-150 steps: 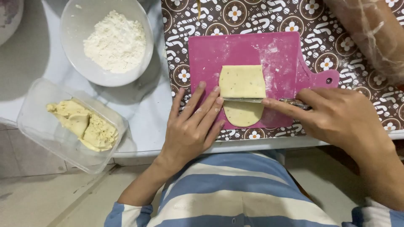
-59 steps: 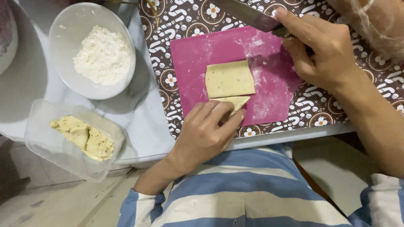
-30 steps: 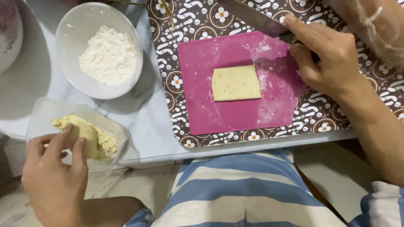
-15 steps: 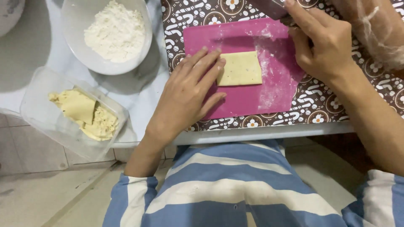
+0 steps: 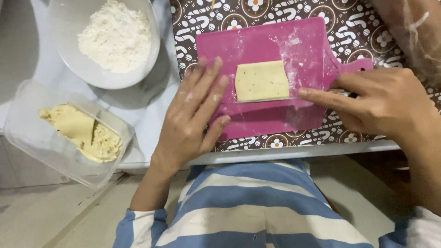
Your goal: Cutting dough into thin strips and folding them on a cutting board.
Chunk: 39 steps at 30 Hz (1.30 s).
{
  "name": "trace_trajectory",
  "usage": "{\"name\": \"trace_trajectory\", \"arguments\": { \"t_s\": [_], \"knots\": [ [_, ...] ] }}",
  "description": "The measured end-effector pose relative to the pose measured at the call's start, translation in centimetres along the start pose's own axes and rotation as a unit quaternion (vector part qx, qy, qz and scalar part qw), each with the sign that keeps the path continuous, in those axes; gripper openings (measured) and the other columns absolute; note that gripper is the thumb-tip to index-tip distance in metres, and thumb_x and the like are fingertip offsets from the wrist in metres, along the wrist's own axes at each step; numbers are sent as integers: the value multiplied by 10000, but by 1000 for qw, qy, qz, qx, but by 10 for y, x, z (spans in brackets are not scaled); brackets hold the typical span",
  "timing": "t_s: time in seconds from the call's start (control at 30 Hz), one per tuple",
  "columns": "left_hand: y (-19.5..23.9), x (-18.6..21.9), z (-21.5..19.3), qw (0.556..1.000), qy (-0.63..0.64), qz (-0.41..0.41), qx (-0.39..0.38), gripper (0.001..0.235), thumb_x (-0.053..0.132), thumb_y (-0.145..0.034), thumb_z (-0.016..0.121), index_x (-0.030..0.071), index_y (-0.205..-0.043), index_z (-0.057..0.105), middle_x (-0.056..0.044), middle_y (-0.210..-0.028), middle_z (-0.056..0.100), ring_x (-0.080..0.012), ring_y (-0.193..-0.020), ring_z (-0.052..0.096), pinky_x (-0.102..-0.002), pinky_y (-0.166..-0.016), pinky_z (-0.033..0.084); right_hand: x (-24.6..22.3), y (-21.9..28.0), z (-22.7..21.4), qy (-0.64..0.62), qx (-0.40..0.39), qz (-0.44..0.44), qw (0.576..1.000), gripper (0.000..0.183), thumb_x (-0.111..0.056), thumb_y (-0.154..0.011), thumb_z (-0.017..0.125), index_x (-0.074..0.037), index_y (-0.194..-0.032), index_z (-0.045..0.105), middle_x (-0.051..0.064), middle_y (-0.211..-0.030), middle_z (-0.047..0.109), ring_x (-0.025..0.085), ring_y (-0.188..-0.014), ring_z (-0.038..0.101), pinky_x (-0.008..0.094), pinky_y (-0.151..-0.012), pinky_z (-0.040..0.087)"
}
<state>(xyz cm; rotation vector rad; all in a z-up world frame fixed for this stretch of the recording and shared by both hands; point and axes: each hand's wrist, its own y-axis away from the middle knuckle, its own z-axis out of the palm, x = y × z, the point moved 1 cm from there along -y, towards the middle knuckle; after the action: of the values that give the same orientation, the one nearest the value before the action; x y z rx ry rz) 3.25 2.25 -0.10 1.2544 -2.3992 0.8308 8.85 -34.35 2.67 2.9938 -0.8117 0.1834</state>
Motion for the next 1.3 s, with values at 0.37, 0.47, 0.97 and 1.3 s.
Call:
{"name": "trace_trajectory", "arguments": {
  "t_s": [0.37,0.47,0.97,1.3],
  "knots": [
    [2,17,0,996,-27,67,-49,440,264,-1118,586,3,-1470,550,-187,-1551,498,-384,-1470,497,-546,-1221,411,-2,1,9,22,-25,-13,999,736,-152,-1006,653,-494,-1594,371,-25,-792,609,117,-485,473,274,-395,455],
    [1,19,0,996,-34,67,-47,443,269,-1111,614,-7,-1453,564,-192,-1536,515,-373,-1455,514,-539,-1214,410,-2,0,10,26,-24,-13,999,750,-129,-989,640,-489,-1597,388,-32,-769,587,126,-485,471,286,-402,442],
    [7,21,7,994,-74,65,-46,463,303,-1099,632,-7,-1441,589,-168,-1531,530,-349,-1449,500,-547,-1213,384,-7,-4,7,38,-2,-23,999,724,-163,-987,643,-482,-1590,401,-30,-770,576,144,-505,480,297,-407,425],
    [12,22,15,993,-99,43,-49,539,368,-1102,619,3,-1486,524,-174,-1547,528,-357,-1466,489,-588,-1227,335,-4,-6,12,69,-25,-26,997,812,-215,-907,659,-504,-1602,353,-101,-877,662,109,-558,576,268,-423,502]
  ]
}}
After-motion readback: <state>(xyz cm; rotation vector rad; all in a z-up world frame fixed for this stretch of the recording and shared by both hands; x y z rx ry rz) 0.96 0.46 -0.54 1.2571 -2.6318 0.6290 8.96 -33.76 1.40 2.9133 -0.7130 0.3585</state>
